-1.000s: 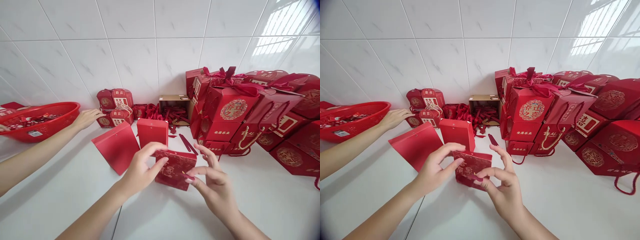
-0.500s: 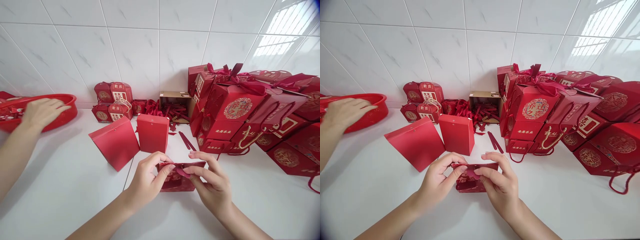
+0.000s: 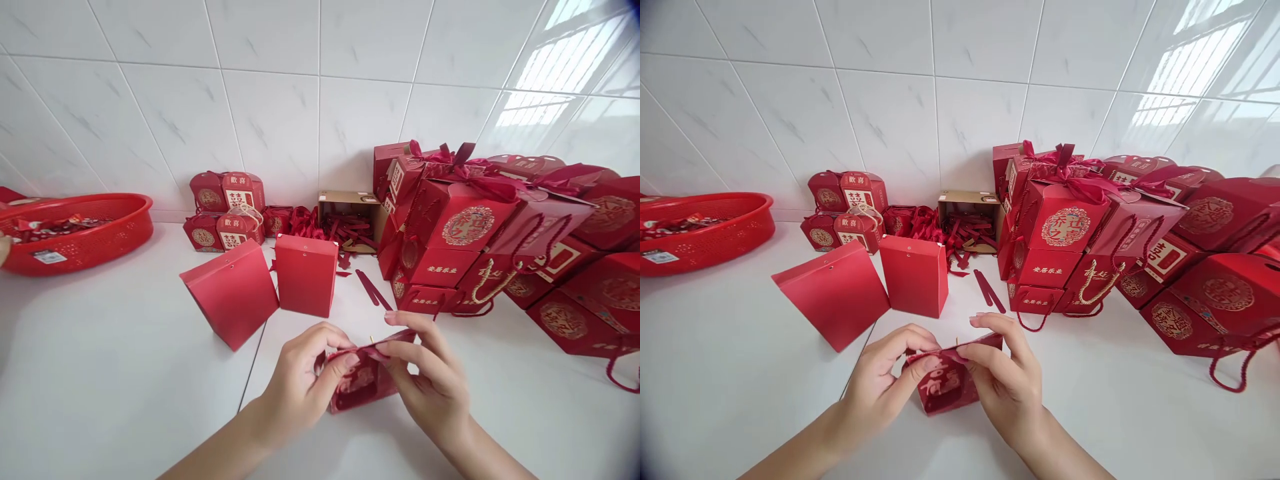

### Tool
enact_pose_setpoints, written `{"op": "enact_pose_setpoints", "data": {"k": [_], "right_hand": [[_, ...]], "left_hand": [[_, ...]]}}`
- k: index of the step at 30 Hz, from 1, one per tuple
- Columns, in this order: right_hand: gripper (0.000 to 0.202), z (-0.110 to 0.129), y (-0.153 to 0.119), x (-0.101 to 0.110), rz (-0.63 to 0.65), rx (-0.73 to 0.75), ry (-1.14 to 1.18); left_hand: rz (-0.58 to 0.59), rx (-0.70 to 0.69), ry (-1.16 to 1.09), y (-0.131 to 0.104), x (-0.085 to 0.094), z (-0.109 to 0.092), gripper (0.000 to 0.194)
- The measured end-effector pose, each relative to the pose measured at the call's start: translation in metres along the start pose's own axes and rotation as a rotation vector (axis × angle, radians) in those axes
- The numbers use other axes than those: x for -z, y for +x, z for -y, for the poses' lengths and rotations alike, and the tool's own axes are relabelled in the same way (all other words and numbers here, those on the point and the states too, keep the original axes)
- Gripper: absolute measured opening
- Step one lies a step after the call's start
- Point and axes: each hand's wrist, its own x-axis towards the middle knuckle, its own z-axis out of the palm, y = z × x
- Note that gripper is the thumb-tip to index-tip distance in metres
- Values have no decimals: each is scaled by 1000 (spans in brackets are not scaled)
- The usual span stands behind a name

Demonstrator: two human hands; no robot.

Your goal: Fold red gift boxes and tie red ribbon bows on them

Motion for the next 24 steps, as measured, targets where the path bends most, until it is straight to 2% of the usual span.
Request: {"op": "enact_pose_setpoints", "data": {"k": [3,4,5,8,9,11,13,15,16,18,21,24], "right_hand": [[34,2,-3,-7,-38,-266,159],[34,3,-4,-10,-54,-358,200],[32,5,-3,-12,-77,-426,227],[29,11,0,-14,-165,-452,258],[30,14,1,-14,-183,-428,260],[33,18,2,-11,-211,-385,253],[33,20,3,-7,-236,-374,239],[33,20,3,-1,-252,-376,226],[33,19,3,2,-254,-378,221],[33,16,3,8,-246,-381,209],[29,15,5,16,-97,-305,168],[23,22,8,22,135,-138,154]], "left_hand": [[23,-4,2,-4,-2,0,11],[23,-13,41,-5,-4,1,6],[16,-28,99,-6,-7,3,12],[-61,-95,323,-9,-17,10,71],[-99,-109,386,-10,-20,13,79],[-172,-90,440,-10,-21,16,71],[-215,-64,401,-8,-15,16,47],[-165,-59,342,-4,-4,10,17],[-110,-59,323,-1,4,7,13],[-10,-42,287,5,21,-2,19],[-17,-5,152,14,44,-17,12],[-39,36,-26,25,50,-35,3]]}}
